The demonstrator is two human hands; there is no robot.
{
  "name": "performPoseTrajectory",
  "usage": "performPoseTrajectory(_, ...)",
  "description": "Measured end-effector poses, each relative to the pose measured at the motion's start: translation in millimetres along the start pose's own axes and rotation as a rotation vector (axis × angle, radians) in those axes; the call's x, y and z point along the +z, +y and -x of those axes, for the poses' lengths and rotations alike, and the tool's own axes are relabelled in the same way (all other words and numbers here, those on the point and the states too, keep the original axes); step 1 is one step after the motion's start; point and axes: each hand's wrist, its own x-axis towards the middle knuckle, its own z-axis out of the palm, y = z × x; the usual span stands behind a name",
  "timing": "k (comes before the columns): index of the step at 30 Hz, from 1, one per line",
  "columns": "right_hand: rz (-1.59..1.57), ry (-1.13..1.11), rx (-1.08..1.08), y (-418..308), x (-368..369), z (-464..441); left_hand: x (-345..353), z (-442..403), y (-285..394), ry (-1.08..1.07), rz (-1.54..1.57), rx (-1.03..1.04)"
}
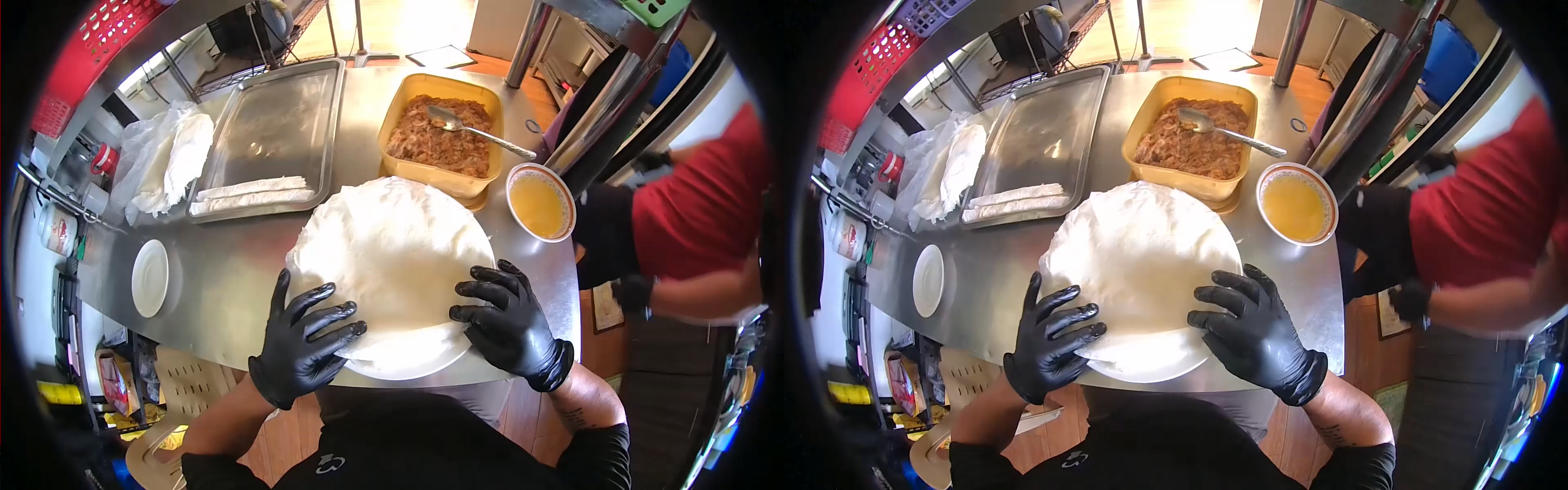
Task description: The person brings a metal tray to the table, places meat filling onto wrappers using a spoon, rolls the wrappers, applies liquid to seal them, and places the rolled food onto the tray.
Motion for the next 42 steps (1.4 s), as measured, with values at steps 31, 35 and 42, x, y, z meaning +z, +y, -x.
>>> performPoseTrajectory(31, -0.153, 0.14, -0.035, -5, 14, -12, 5, -14, -1, 0.088, 0.083, 0.038)
performPoseTrajectory(35, -0.064, 0.161, 0.014, -14, 18, 1, 10, -8, 10, 0.144, 0.019, -0.007)
performPoseTrajectory(42, 0.005, 0.162, -0.012, -14, 14, 0, 19, -3, 9, 0.178, 0.087, -0.034)
